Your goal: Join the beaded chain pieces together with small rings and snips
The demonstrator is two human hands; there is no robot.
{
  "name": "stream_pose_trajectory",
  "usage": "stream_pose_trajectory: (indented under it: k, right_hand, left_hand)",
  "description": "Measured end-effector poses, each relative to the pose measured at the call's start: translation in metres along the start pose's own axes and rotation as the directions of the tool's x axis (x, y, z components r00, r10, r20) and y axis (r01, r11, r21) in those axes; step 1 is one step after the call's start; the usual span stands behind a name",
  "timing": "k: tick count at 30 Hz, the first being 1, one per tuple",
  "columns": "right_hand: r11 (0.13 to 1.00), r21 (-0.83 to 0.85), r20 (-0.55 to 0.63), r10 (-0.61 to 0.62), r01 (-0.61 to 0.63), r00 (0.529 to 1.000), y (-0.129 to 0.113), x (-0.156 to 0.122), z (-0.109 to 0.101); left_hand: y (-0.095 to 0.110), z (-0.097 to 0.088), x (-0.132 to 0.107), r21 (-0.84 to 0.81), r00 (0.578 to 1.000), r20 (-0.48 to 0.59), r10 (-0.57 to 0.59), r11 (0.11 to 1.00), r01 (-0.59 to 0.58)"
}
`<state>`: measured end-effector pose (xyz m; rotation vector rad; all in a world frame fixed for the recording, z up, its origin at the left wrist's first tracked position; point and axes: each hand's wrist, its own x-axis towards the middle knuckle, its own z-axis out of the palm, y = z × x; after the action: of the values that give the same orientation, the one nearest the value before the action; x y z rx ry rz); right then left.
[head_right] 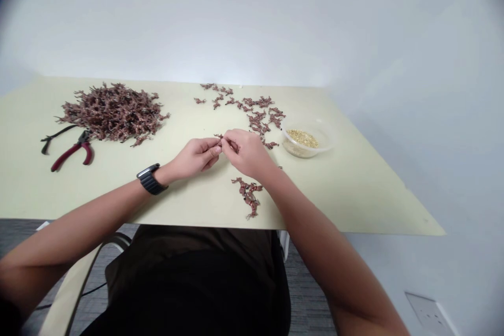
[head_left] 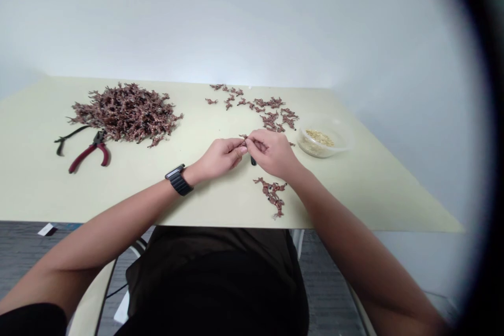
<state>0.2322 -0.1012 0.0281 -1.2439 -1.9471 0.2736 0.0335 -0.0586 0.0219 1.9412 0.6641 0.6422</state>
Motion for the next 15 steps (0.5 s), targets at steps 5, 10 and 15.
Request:
stream_pose_trajectory:
  k: [5, 10, 15]
  right_hand:
    - [0.998, -0.033, -0.002, 0.051, -0.051, 0.999, -0.004, -0.001, 0.002]
    - [0.98, 0.084, 0.021, 0.181, -0.182, 0.983, -0.004, -0.002, 0.007]
    - [0.808, 0.447, 0.182, 0.339, -0.384, 0.923, 0.004, 0.0, 0.011]
  left_hand:
    - [-0.001, 0.001, 0.0, 0.079, 0.999, -0.033, 0.033, 0.996, -0.03]
    - [-0.004, 0.001, 0.001, 0.283, 0.992, -0.086, 0.092, 0.957, -0.064]
    - [-0.009, 0.001, 0.001, 0.507, 0.983, -0.079, 0.167, 0.855, -0.105]
